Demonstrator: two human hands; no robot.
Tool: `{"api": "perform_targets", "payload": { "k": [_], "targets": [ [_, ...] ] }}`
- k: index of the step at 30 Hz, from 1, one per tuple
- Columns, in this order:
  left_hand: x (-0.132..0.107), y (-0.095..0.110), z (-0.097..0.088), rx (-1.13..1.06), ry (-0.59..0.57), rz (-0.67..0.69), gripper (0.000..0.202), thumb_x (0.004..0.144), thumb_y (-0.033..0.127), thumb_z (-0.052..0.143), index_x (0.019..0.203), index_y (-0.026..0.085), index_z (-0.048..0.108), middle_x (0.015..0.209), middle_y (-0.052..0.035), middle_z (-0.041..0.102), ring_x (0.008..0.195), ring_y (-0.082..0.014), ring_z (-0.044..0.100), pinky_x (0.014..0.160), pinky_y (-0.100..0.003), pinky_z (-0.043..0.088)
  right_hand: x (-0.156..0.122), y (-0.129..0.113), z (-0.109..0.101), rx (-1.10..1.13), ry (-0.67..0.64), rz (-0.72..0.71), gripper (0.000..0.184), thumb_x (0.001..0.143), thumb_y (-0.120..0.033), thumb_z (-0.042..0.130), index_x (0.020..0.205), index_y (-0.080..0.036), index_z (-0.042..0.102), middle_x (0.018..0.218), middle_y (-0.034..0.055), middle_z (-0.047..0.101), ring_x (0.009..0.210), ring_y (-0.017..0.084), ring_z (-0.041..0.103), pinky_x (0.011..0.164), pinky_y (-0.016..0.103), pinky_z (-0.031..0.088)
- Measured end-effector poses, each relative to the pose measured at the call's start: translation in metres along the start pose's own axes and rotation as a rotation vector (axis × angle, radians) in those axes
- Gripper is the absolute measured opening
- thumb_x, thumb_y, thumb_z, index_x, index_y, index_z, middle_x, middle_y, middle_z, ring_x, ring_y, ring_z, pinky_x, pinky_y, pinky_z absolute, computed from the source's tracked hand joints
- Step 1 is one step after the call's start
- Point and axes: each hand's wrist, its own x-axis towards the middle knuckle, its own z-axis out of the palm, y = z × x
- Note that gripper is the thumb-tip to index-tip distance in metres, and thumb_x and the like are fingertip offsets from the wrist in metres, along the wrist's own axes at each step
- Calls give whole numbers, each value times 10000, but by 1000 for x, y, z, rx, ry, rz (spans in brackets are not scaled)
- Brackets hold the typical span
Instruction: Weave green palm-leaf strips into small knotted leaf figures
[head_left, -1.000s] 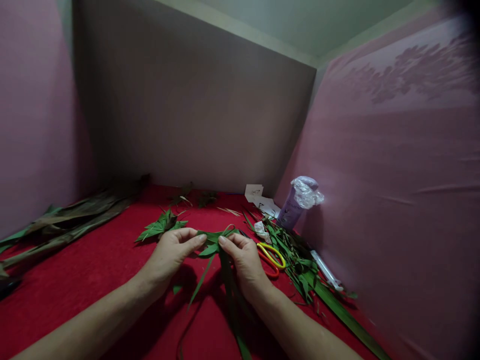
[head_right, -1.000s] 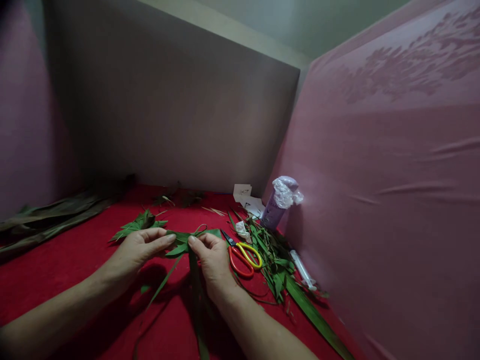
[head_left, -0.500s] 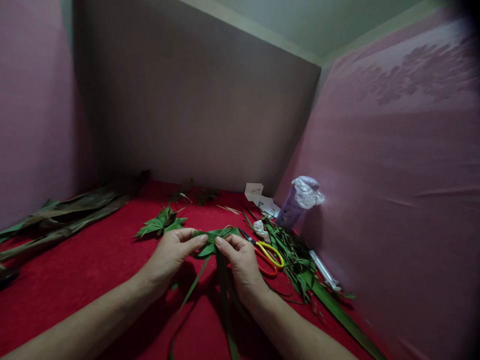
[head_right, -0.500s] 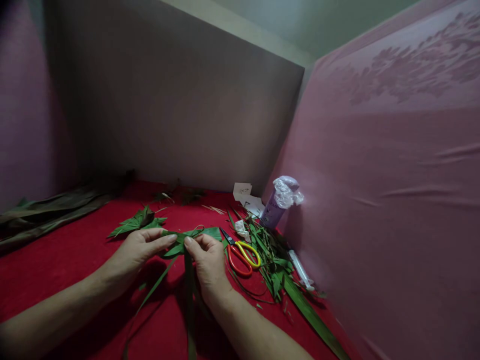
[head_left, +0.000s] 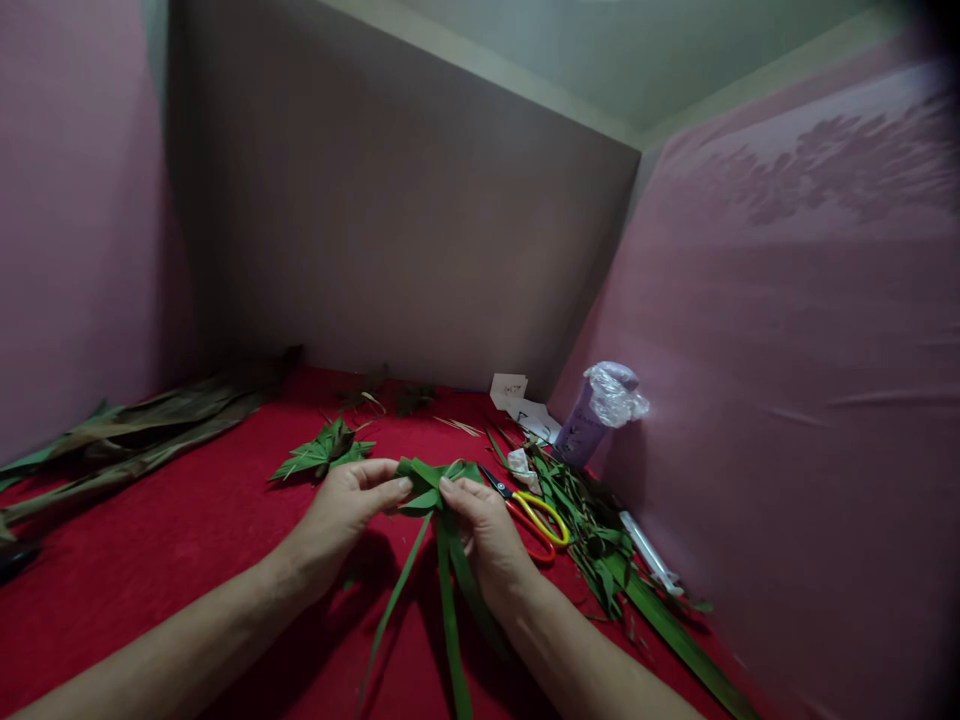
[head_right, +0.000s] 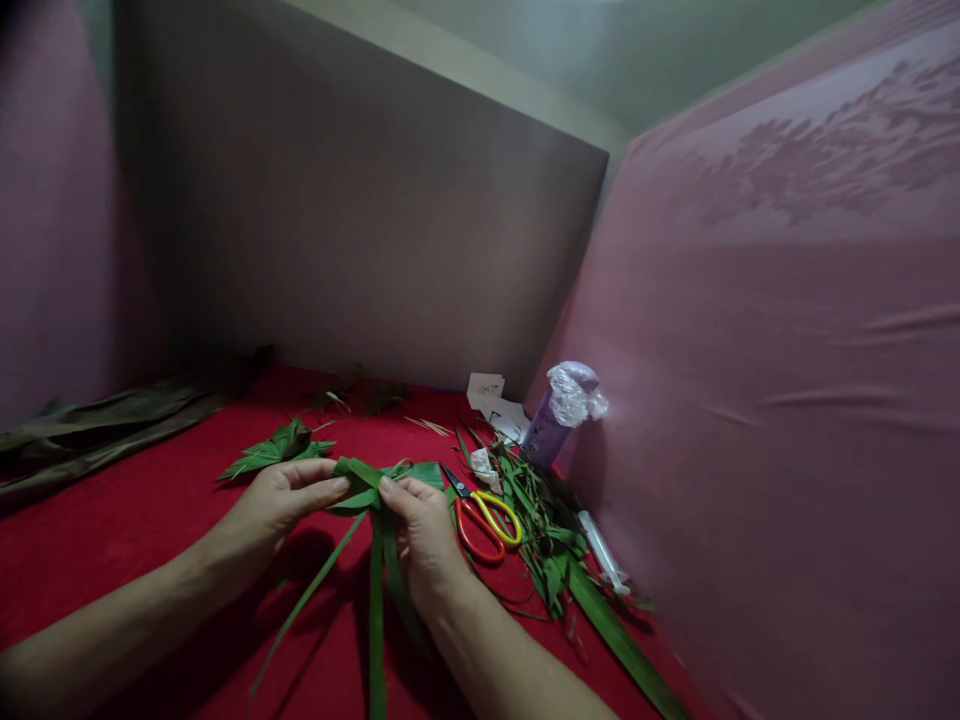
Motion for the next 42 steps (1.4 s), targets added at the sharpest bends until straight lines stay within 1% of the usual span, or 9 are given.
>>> {"api": "perform_targets", "payload": {
  "k": [6,11,18,24,29,34,36,38,42],
  "targets": [
    [-2,4,1,-9,-63,55,164,721,279,647,835,182,712,785,-39,704,726,-169,590,698,-263,438,-1,-4,0,142,-120,95,174,633,-272,730,693,-134,643,595,-15,596,492,84,470,471,195,340],
    [-2,5,1,-17,-46,66,110,717,285,650,737,196,712,691,-11,690,643,-144,556,629,-238,412,-1,-7,0,163,-165,103,146,650,-268,709,711,-146,659,643,7,636,472,88,463,465,210,352],
    [-4,7,2,27,-58,87,172,756,313,601,695,194,708,686,-21,696,647,-146,555,649,-246,416,-1,-4,-4,152,-224,100,222,720,-312,657,858,-142,692,724,52,668,546,119,513,514,231,372],
    [-5,9,3,1,-40,80,162,733,307,636,647,180,689,637,-9,673,626,-132,542,629,-237,407,-1,-5,-3,200,-253,97,202,717,-282,666,846,-129,690,712,43,652,523,98,473,506,217,345],
    [-4,10,3,-66,9,56,98,667,259,693,674,168,657,638,7,653,608,-120,547,605,-236,411,-1,-6,-3,261,-266,124,171,670,-245,708,781,-121,669,603,0,581,496,80,425,493,210,308],
    [-4,10,9,-188,87,174,240,583,146,718,777,205,589,705,40,646,682,-132,588,654,-254,452,-1,-4,-5,297,-287,131,152,684,-243,708,748,-120,646,545,-34,518,480,68,421,488,199,310],
    [-5,10,10,-164,93,247,227,602,128,693,780,212,580,703,44,640,691,-133,588,667,-257,454,0,-3,-5,292,-281,133,158,676,-249,717,734,-125,639,540,-36,514,475,69,426,482,198,313],
    [-7,10,11,-105,105,284,142,625,129,666,727,198,595,677,40,624,674,-126,576,663,-249,448,0,-2,-5,287,-278,135,162,660,-248,730,710,-131,631,524,-39,508,467,70,427,472,195,312],
    [-11,15,10,10,67,205,76,662,194,657,733,175,639,711,9,645,694,-142,583,681,-263,452,-1,-2,-2,242,-228,82,152,686,-239,717,715,-111,641,536,-22,537,454,63,437,450,177,309]
  ]
}}
